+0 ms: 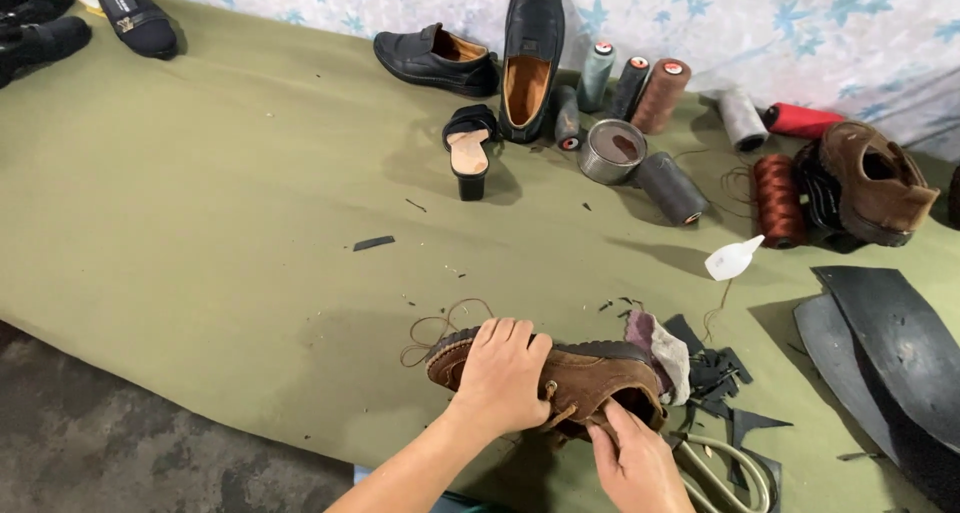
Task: The person is sewing the sole of a brown leather boot using a needle and thread, then wipes the shoe with a cloth.
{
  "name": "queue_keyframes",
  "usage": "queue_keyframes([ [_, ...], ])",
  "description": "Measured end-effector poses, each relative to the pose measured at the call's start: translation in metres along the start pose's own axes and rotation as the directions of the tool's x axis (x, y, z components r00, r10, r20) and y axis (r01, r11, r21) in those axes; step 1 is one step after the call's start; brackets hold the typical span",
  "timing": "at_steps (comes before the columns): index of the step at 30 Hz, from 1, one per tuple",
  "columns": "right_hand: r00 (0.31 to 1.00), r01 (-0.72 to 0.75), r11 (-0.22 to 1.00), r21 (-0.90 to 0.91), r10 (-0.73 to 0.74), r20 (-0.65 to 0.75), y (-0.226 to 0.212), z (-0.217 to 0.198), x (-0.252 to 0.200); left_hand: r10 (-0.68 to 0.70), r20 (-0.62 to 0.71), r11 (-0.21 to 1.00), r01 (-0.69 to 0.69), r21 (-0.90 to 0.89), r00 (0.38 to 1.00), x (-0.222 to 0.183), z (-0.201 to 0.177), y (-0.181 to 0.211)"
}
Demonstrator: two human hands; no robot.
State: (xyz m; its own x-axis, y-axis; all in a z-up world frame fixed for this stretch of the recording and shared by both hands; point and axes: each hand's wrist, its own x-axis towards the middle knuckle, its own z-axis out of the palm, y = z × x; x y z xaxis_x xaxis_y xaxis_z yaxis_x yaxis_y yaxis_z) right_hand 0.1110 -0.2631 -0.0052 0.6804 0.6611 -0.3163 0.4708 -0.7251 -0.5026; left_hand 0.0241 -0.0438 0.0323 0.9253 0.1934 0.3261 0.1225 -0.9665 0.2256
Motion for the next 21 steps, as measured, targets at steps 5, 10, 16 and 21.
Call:
queue_keyframes([
  [5, 0.997, -0.043, 0.998, 0.040, 0.041, 0.067, -0.022, -0.020, 0.008, -0.053, 0.238, 0.997, 0.063, -0.038, 0.970, 0.026, -0.005, -0.015],
  [10, 0.995, -0.063, 0.992, 0.111, 0.053, 0.085, -0.044, -0.046, 0.011, -0.068, 0.540, 0.987, 0.135, -0.084, 0.839, 0.059, -0.026, -0.023],
  [16, 0.995, 0.084, 0.990, 0.116, -0.089, 0.041, -0.057, -0.068, 0.023, -0.092, 0.468, 0.945, 0.225, -0.238, 0.879, 0.071, 0.008, -0.041],
  [21, 0.983, 0.084, 0.994, 0.068, -0.094, 0.156, -0.058, -0.080, 0.034, -0.200, 0.730, 0.836, 0.502, -0.220, 0.653, 0.098, -0.001, -0.046],
])
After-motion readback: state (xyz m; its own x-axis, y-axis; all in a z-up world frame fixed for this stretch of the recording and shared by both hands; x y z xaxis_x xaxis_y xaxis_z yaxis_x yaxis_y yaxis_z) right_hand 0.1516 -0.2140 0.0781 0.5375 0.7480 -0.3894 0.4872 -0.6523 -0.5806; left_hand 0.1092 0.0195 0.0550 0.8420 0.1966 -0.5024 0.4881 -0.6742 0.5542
